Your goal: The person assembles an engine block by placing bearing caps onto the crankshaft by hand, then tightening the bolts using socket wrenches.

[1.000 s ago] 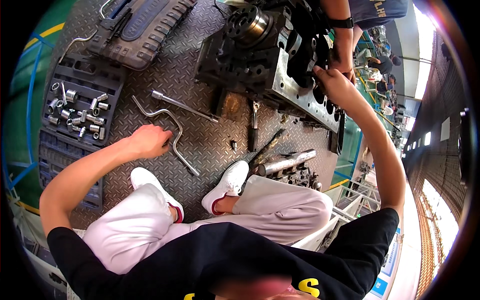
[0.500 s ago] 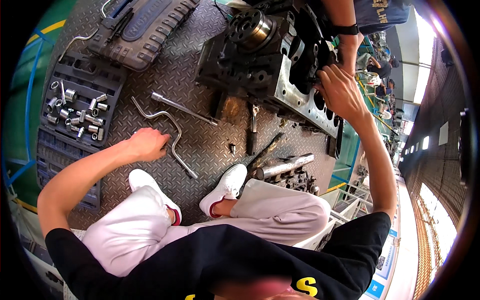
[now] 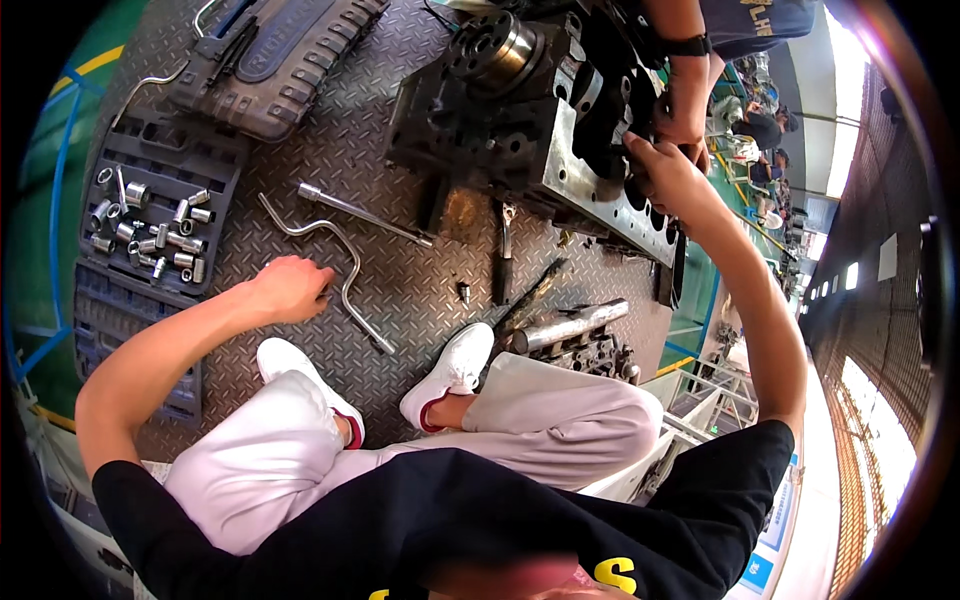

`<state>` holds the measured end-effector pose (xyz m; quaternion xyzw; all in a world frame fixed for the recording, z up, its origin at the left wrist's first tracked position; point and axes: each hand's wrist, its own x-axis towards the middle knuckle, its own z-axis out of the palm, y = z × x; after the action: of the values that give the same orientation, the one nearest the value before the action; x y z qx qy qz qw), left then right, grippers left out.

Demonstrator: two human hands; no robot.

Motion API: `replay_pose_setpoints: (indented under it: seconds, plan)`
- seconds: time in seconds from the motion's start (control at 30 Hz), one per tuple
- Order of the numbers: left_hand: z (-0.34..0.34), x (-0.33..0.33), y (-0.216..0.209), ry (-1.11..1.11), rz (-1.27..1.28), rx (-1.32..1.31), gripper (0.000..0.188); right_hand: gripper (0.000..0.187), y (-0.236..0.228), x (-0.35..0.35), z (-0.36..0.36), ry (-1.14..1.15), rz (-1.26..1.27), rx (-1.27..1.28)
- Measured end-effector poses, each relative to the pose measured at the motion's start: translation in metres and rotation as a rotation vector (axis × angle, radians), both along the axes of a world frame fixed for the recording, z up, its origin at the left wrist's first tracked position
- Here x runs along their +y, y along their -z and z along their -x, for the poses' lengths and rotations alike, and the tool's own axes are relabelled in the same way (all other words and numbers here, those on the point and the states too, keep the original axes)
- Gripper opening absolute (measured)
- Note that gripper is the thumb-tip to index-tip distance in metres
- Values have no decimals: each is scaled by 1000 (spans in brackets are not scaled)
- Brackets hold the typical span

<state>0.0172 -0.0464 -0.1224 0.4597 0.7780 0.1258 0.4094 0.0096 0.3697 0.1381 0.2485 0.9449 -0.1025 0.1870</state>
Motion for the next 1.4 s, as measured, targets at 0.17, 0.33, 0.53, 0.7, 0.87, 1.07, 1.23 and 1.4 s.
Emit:
replay_pose_setpoints:
  seconds: [0.17,0.33,0.53,0.7,0.87,1.07,1.23,1.4]
  plan:
    - [-5,-5,2,-16,-2,-3,34,32,-1,3,-9,-810,-349,193]
    - [-7,-6,2,-2,-27,15,34,27,-8,20,3,-1324,-567,224]
    - [-8,-9,3,-12,-68,18,33,22,5,32,8,-1294,-354,286]
    - [-6,-9,0,-13,-40,16,34,22,5,23,3,-1010,-224,216]
    - [-4,-12,-1,-14,-38,-2,36,27,-2,1,-4,-912,-281,235]
    - [-6,-12,4,-1,34,-17,35,34,-3,-10,-8,-634,-303,167]
    - [-10,-16,8,17,47,-11,36,33,1,1,-7,-667,-169,200]
    - [-11,-21,12,3,7,15,33,33,0,3,-3,-734,-152,209]
